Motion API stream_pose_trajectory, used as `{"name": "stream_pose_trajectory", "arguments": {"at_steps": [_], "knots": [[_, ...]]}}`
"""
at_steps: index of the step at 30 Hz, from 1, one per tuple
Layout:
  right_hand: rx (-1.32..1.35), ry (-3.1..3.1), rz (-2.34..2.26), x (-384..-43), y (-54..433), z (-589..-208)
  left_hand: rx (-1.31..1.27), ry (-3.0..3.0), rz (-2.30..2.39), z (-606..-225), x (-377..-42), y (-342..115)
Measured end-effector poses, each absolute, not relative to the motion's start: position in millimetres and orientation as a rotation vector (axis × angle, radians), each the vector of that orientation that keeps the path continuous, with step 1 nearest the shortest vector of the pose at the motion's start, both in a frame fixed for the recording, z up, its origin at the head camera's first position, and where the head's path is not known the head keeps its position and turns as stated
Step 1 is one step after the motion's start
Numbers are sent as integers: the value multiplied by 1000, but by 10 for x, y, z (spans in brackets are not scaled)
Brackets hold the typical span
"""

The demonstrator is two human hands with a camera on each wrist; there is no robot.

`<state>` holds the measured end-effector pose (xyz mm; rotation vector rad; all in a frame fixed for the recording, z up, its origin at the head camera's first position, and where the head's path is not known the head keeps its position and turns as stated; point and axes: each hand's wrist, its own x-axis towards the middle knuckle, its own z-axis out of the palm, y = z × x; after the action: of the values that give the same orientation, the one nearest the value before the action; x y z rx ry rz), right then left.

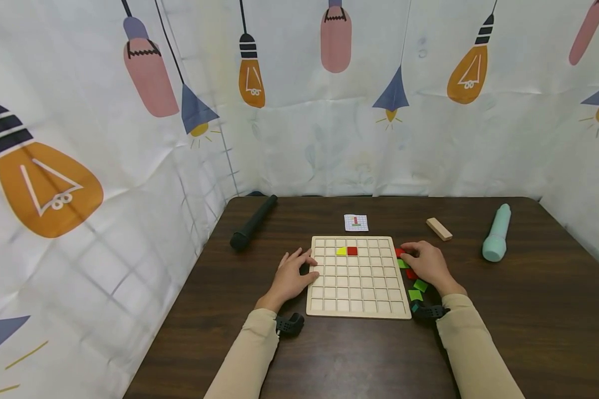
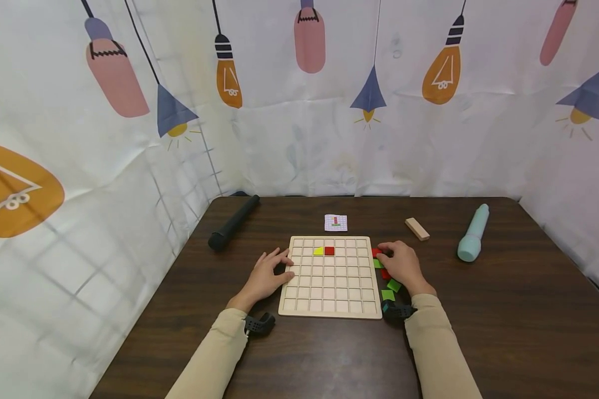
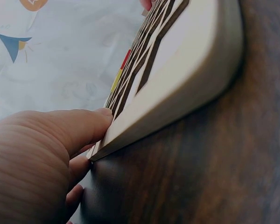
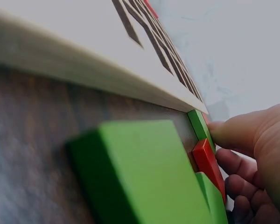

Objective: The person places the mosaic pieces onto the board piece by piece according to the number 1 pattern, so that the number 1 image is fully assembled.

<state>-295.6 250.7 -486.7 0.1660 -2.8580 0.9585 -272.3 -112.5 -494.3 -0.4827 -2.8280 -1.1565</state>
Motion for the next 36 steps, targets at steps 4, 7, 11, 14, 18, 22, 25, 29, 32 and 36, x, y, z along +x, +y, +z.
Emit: {"name": "stream_pose_trajectory", "arguments": {"at_steps": [4,7,11,14,18,22,25,29,32,36], "knots": [[188,-2872,928,-2944,2516,-4834,-463,-2840,-1151,-4946,-2725,-1119],[199,-2885,894,-2929,2541,-4798,-464,-2842,-1148,-4949,-2726,-1119],[186,-2901,880,-2913,2570,-4759,-473,-2841,-1143,-4953,-2729,-1121],[145,-2919,885,-2908,2579,-4740,-465,-2849,-1142,-4954,-2733,-1120],[75,-2937,882,-2902,2598,-4719,-452,-2856,-1137,-4953,-2732,-1116],[39,-2936,877,-2888,2631,-4707,-442,-2859,-1134,-4948,-2726,-1109],[43,-2932,881,-2885,2651,-4709,-434,-2864,-1132,-4945,-2724,-1106],[76,-2940,901,-2889,2664,-4715,-425,-2866,-1131,-4940,-2722,-1103],[97,-2947,906,-2886,2671,-4711,-444,-2858,-1145,-4934,-2718,-1108],[119,-2946,885,-2866,2675,-4698,-485,-2840,-1167,-4930,-2710,-1117]]}}
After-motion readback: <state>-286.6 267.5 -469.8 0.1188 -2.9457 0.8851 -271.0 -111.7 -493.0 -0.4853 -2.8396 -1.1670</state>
